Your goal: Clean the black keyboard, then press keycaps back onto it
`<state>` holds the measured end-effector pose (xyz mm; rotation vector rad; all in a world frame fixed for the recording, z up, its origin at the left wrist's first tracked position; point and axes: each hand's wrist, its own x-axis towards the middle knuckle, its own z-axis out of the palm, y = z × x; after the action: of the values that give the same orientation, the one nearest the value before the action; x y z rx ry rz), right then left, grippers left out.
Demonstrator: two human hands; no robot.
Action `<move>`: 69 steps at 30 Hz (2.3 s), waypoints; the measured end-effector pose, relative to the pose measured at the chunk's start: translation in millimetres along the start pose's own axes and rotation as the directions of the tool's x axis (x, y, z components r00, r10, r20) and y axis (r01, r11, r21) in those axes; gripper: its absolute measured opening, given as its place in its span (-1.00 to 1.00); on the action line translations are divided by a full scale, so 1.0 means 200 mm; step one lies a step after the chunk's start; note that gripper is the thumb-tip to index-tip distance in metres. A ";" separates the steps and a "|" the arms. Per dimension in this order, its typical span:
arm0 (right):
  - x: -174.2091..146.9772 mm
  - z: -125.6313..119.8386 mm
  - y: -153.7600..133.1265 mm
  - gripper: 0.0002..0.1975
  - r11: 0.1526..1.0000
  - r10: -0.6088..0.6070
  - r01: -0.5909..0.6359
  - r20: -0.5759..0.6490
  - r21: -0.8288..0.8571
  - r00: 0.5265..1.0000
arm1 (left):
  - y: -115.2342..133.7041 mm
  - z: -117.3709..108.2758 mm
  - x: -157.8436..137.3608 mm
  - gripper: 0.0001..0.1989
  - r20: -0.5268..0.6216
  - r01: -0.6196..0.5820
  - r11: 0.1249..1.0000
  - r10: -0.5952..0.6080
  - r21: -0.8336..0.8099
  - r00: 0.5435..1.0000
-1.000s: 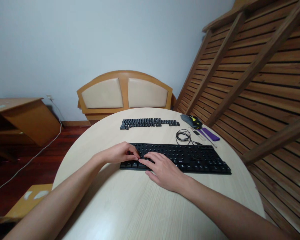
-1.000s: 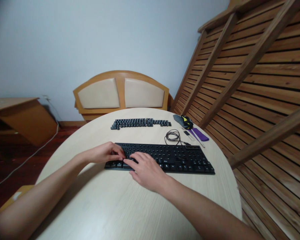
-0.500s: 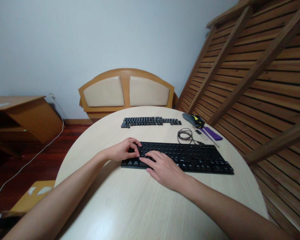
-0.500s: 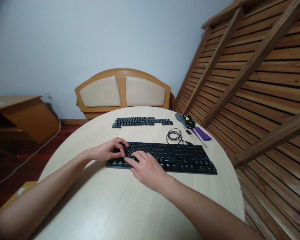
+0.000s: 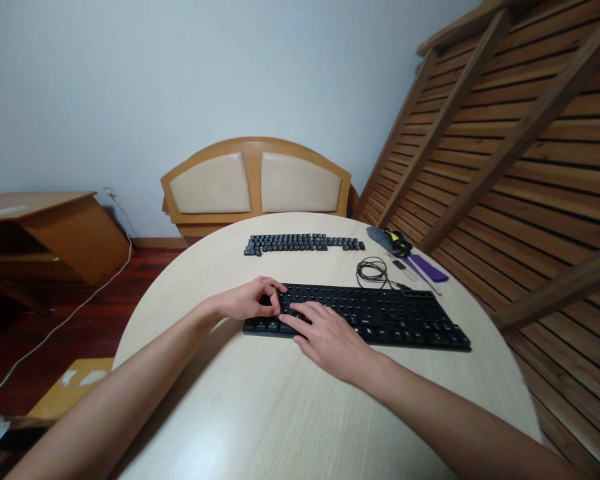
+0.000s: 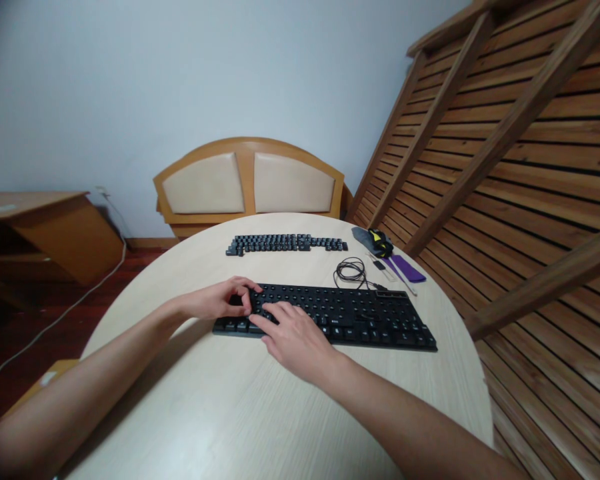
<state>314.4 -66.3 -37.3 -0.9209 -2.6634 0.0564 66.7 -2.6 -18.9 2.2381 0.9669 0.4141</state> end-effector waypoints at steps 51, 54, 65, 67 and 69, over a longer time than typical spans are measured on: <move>0.00 0.03 -0.01 -0.60 0.995 0.000 0.003 0.026 -0.096 1.000 | -0.49 -0.18 0.26 -0.74 -0.504 0.402 0.667 -0.046 0.628 0.863; 0.00 0.03 0.00 -0.60 0.995 -0.002 0.004 0.022 -0.098 1.000 | -0.46 -0.16 0.25 -0.76 -0.483 0.375 0.682 -0.037 0.627 0.875; 0.00 0.04 0.00 -0.57 0.996 0.012 -0.011 0.020 -0.092 1.000 | -0.06 -0.13 0.02 -0.74 -0.153 0.033 0.981 -0.003 0.192 0.988; -0.01 0.04 0.00 -0.57 0.996 0.008 -0.006 0.023 -0.090 1.000 | 0.01 -0.12 -0.03 -0.73 -0.019 0.017 0.994 -0.015 0.110 1.000; -0.01 0.04 0.00 -0.57 0.996 0.002 0.000 0.027 -0.086 1.000 | 0.03 -0.11 -0.06 -0.73 0.050 0.036 0.995 -0.041 0.098 0.998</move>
<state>313.3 -66.0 -44.8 -0.9547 -2.7086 -0.0464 51.5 -4.6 1.4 2.3009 1.0209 0.2956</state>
